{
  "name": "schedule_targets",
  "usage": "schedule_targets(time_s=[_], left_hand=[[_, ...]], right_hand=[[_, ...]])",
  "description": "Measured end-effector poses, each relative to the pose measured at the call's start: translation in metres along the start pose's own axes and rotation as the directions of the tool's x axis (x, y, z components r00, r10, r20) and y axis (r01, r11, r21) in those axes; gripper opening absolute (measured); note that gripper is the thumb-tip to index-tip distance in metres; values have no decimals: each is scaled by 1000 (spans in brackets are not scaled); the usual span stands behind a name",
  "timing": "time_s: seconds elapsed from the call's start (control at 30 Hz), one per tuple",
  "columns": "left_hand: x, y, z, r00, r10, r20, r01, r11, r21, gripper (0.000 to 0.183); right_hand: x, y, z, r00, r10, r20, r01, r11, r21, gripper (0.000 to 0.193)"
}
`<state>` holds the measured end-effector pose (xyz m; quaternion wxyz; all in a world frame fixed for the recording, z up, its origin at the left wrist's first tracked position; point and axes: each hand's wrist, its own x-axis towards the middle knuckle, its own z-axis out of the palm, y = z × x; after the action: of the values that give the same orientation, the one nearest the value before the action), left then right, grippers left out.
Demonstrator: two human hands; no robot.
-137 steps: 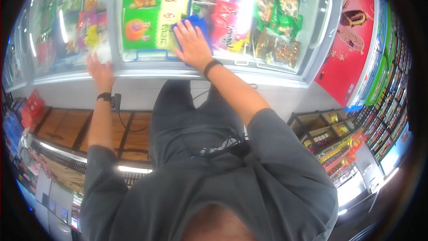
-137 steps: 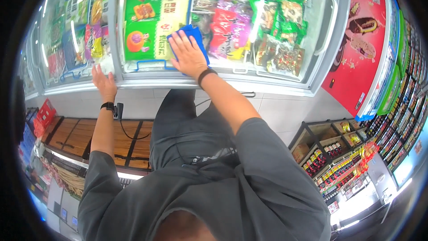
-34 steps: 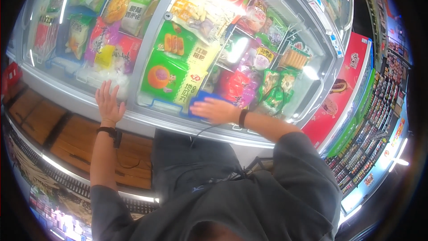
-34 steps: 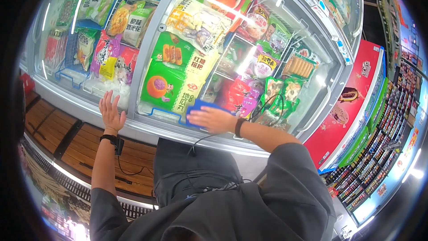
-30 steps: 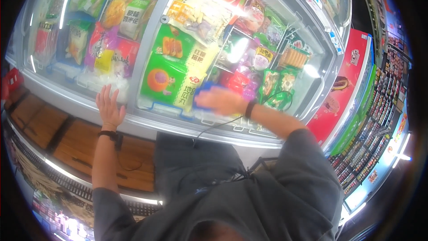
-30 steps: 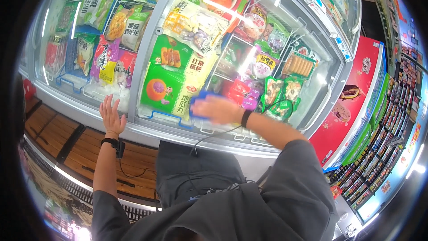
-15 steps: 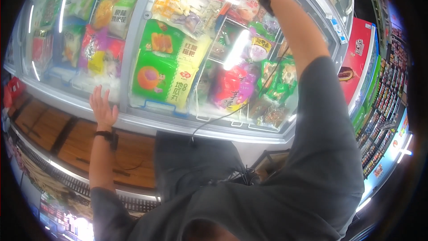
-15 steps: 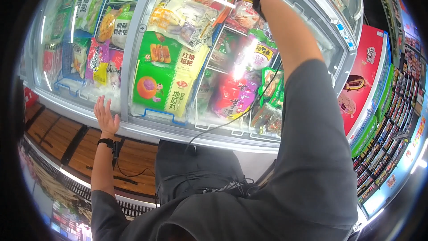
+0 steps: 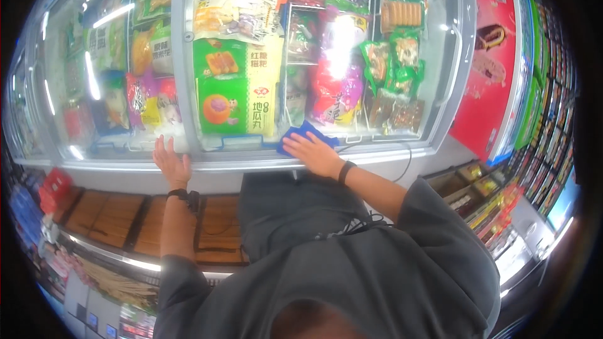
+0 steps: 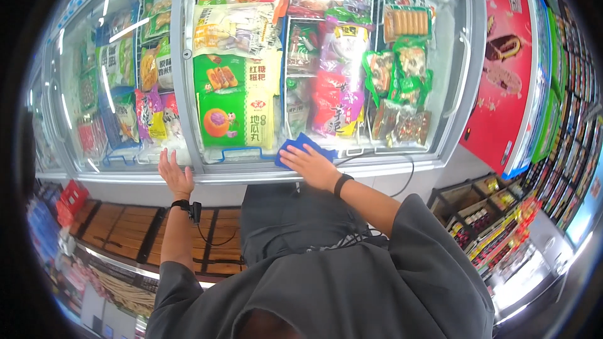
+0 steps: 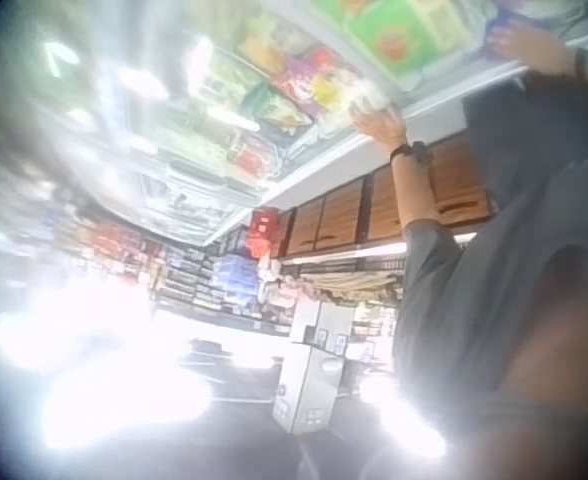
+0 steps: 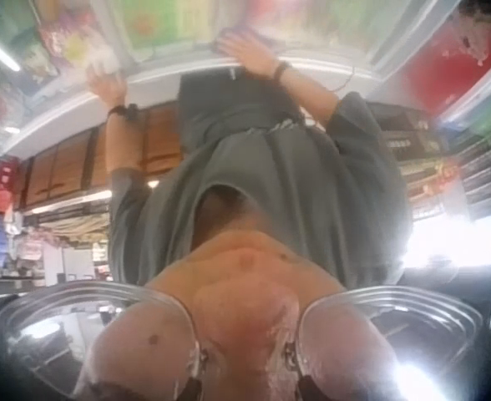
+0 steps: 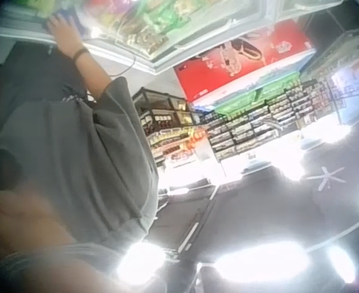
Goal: The person wipes the glass lid of a chest freezer with a blue cloth, moving along the length of the unit and covering multiple sections. The person folds the cloth and continues wiping the surface repeatedly.
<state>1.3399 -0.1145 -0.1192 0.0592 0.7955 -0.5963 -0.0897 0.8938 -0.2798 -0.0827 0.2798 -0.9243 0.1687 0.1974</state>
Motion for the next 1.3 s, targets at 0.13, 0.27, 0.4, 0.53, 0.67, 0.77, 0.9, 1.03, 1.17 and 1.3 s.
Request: schedule_targets(time_s=[0.13, 0.27, 0.4, 0.53, 0.67, 0.77, 0.9, 1.03, 1.17, 1.3], left_hand=[[1, 1, 0, 998, 53, -36, -53, 998, 16, 69], [-2, -1, 4, 994, 79, -75, -77, 997, 28, 69], [-7, -6, 13, 991, 63, -118, -57, 997, 49, 69], [-9, -10, 31, 956, -98, -277, 114, 993, 42, 68], [-16, -10, 42, 888, -324, -325, 346, 938, 12, 62], [-16, -6, 40, 860, -408, -307, 416, 908, -41, 59], [-11, 7, 33, 860, -412, -301, 438, 899, 21, 57], [-8, 19, 25, 860, -428, -278, 453, 891, 29, 56], [-7, 28, 20, 856, -437, -276, 455, 890, 1, 55], [-6, 35, 16, 866, -429, -256, 444, 896, 2, 54]], right_hand=[[20, 1, 7, 987, 29, -157, -30, 1000, 1, 69], [84, 32, -32, 856, 23, -517, -55, 997, -47, 77], [146, 73, -80, 636, 217, -741, -241, 967, 77, 71], [103, 135, -75, 549, 351, -759, -307, 929, 207, 73], [-24, 246, -42, 189, 480, -857, -523, 787, 326, 67], [-121, 309, -22, 44, 665, -746, -662, 579, 476, 73], [-193, 359, -2, -131, 730, -671, -704, 408, 581, 73], [-213, 383, 0, -173, 761, -626, -628, 404, 665, 72], [-202, 365, -1, -164, 711, -683, -704, 401, 586, 75], [-135, 273, 6, 27, 722, -692, -695, 511, 506, 86]])
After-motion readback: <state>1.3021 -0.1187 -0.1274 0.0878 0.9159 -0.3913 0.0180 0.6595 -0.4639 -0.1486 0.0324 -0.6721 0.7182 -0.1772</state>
